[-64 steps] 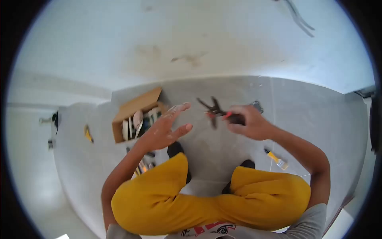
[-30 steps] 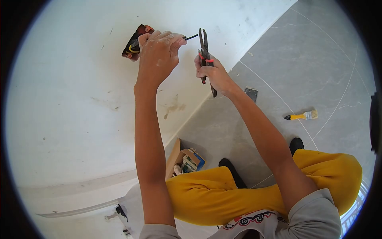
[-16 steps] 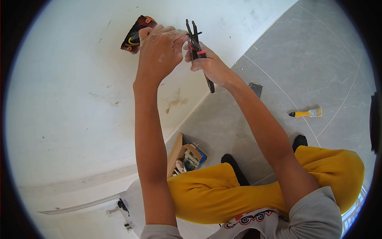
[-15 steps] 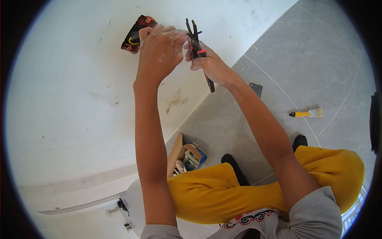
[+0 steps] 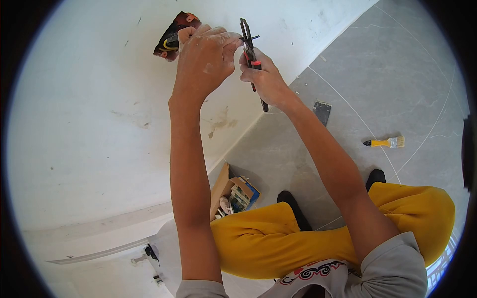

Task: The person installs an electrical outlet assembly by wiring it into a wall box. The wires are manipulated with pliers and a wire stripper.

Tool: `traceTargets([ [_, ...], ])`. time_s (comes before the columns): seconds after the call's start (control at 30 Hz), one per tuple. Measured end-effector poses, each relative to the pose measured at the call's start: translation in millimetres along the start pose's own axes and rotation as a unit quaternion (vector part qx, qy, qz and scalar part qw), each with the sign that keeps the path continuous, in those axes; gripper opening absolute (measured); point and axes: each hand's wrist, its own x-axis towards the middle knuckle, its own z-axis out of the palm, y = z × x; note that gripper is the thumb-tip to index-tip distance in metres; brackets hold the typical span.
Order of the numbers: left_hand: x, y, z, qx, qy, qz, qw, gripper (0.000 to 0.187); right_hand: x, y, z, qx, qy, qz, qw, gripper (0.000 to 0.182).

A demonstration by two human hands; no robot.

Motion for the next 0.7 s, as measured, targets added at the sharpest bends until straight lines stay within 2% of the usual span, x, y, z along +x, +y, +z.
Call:
traceTargets([
  [0.1,0,0,4,0.003,0.015,-0.004,1.0,0.013,2,18,3,0.021,0.004,0.005,1.0,0.027],
  [0.13,3,-2,8,-0.011,0.098,0.02,0.995,0.011,0,31,5,0.162,-0.028,0.046,0.985,0.021],
  [0.17,4,-3,12,-0.025,0.181,0.044,0.982,0.01,-1,43,7,0.299,-0.06,0.086,0.949,0.017],
  [0.2,3,-2,12,-0.024,0.182,0.046,0.982,0.01,-5,54,10,0.299,-0.06,0.084,0.949,0.017],
  [0.27,-2,2,14,-0.019,0.358,-0.016,0.934,0.013,-15,72,15,0.362,-0.086,0.085,0.924,0.019],
  [0.3,-10,2,17,-0.019,0.358,-0.016,0.933,0.013,-20,73,18,0.362,-0.086,0.084,0.924,0.019],
  [0.37,-25,2,23,-0.168,0.211,-0.05,0.962,0.017,-24,75,22,0.317,-0.033,0.127,0.939,0.033],
  [0.4,-27,3,29,-0.128,0.157,-0.053,0.978,0.025,-22,81,21,0.317,-0.031,0.127,0.939,0.033],
  [0.43,-26,2,35,-0.129,0.156,-0.052,0.978,0.025,-21,88,19,0.32,-0.042,0.14,0.936,0.037],
  [0.5,-19,4,41,0.063,0.181,0.045,0.98,0.027,-20,88,19,0.32,-0.052,0.154,0.933,0.041],
  [0.57,-20,7,46,0.081,0.181,0.008,0.98,0.033,-21,88,18,0.293,-0.029,0.155,0.943,0.044],
  [0.63,-20,9,46,0.184,0.178,-0.036,0.966,0.037,-19,87,15,0.291,-0.036,0.143,0.945,0.045],
  [0.7,-16,10,49,0.22,0.181,-0.059,0.957,0.033,-17,86,9,0.289,-0.043,0.13,0.948,0.046],
])
